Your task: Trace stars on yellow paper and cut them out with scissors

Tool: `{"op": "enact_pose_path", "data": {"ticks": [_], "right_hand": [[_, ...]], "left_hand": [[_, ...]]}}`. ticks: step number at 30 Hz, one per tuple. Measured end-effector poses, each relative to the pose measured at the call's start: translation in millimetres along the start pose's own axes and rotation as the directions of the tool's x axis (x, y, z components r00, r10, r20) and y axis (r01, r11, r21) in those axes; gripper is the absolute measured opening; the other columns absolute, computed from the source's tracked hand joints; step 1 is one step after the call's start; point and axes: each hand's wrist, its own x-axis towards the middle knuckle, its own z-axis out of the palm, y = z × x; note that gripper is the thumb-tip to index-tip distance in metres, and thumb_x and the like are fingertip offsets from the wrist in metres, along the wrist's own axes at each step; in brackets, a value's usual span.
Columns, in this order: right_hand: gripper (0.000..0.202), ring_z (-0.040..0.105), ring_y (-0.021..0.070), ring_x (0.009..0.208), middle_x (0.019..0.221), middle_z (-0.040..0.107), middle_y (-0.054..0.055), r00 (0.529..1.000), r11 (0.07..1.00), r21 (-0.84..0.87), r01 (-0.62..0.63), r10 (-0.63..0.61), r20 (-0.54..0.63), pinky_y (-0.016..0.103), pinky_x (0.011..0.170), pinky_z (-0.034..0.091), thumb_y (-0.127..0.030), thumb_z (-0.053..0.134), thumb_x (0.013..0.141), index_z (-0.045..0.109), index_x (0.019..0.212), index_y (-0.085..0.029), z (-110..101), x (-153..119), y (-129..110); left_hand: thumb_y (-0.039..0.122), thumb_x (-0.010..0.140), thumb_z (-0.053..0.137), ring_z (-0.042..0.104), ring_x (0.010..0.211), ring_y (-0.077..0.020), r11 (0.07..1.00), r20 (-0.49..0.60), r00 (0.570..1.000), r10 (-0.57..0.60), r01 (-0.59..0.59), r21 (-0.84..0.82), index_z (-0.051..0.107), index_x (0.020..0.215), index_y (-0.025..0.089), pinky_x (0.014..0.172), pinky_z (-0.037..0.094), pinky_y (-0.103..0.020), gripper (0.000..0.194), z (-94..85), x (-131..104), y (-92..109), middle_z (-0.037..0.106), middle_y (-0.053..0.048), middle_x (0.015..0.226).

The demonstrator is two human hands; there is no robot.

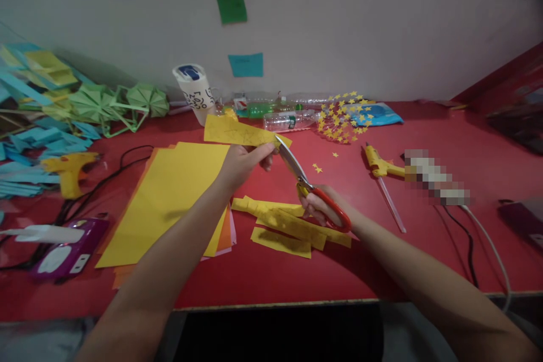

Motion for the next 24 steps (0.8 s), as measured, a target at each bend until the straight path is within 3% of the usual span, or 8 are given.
{"op": "enact_pose_path", "data": {"ticks": [16,24], "right_hand": [[0.048,0.036,0.0063,0.033,0.039,0.039,-0.011,1.000,0.999,0.024,0.023,-0.023,-0.001,0.032,0.062,0.056,-0.068,0.054,0.081,0.050,0.068,-0.022,1,-1,1],[0.044,0.039,0.0069,0.034,0.041,0.042,-0.009,0.999,0.999,0.021,-0.025,0.026,-0.020,0.024,0.046,0.047,-0.062,0.054,0.087,0.051,0.071,-0.021,1,-1,6]], "left_hand": [[0.044,0.074,0.064,0.061,0.059,-0.0146,0.992,-0.040,0.992,-0.117,0.119,0.041,0.064,0.058,0.019,0.066,0.053,-0.029,0.029,4.2,-6,-1,0.062,-0.001,0.056],[0.048,0.073,0.065,0.060,0.059,-0.0148,0.993,-0.021,0.993,-0.117,0.118,0.032,0.063,0.058,0.019,0.066,0.053,-0.030,0.032,3.9,-5,-2,0.062,-0.001,0.056]]}}
